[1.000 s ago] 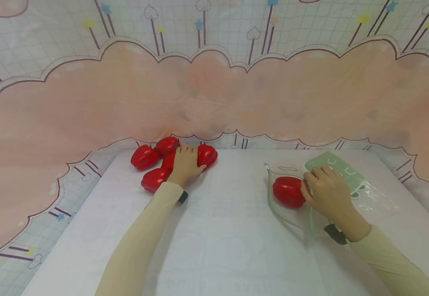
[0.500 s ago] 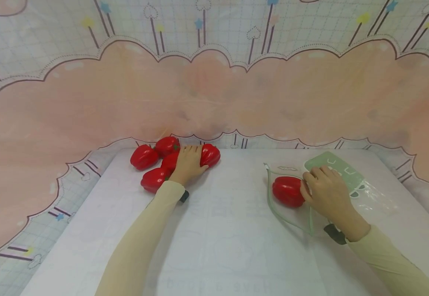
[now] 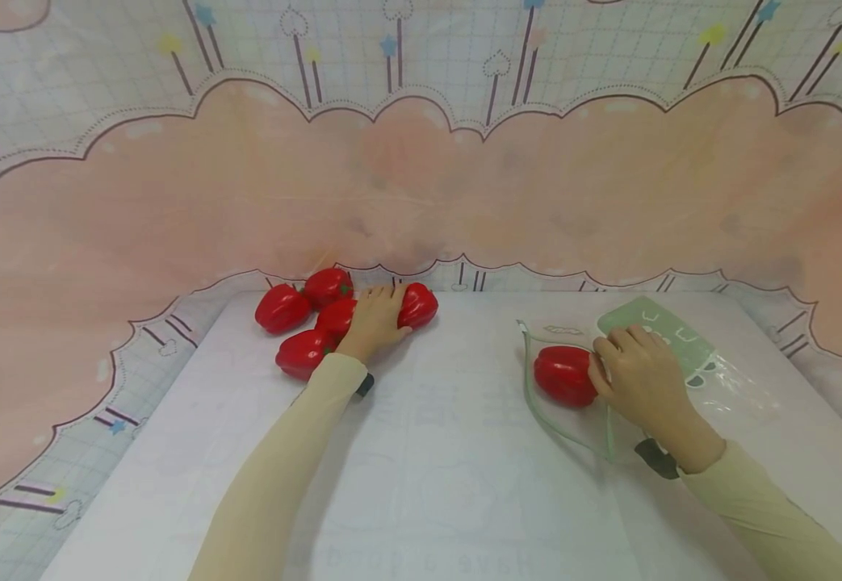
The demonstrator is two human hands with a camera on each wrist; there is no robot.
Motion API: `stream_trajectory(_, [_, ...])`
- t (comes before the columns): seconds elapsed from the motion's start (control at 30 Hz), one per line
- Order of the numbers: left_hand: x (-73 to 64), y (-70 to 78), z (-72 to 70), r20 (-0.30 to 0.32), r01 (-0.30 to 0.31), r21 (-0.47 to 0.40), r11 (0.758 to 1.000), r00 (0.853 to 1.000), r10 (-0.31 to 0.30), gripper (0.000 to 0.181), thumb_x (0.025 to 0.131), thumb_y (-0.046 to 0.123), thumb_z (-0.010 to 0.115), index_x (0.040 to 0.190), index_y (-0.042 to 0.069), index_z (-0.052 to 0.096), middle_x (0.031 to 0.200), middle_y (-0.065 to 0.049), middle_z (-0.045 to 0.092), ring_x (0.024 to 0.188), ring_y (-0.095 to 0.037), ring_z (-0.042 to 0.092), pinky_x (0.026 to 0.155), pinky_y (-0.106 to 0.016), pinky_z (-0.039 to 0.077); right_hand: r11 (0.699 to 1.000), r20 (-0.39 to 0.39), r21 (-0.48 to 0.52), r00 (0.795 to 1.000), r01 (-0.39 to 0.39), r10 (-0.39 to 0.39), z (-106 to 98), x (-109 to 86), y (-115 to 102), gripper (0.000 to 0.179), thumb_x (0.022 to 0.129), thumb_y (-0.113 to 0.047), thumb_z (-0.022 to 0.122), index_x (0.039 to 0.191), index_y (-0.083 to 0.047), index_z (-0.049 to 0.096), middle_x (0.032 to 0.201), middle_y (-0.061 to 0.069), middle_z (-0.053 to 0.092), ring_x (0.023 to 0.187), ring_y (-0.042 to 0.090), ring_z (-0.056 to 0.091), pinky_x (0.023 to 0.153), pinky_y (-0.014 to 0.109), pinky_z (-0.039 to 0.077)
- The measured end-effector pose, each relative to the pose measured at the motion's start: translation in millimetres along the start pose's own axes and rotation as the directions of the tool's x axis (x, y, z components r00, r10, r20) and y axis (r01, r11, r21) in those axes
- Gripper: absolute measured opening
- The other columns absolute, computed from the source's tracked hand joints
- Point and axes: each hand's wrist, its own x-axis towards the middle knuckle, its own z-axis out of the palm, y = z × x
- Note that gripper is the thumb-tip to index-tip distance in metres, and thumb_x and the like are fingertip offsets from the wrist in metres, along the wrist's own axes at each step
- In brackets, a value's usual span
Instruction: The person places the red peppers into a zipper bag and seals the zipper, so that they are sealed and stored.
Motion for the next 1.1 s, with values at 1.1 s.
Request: stream_trajectory(1.1, [8.6, 7.2, 4.0, -0.036, -0.058, 0.074, 0.996, 0.997, 0.061, 0.075, 0.072, 0.027, 0.079, 0.133, 0.002, 0.044, 0.128, -0.015, 0.056, 0.122, -0.032, 0.048, 0.108, -0.046, 0.037, 1.0, -0.009, 0.002, 1.0, 0.0, 0.0, 0.3, 0.4, 2.3, 0.012, 0.073, -0.009, 0.065, 0.076, 0.002, 0.063, 0.069, 0.015, 0.06, 0.068, 0.029, 0.052, 0.058, 0.04, 0.051])
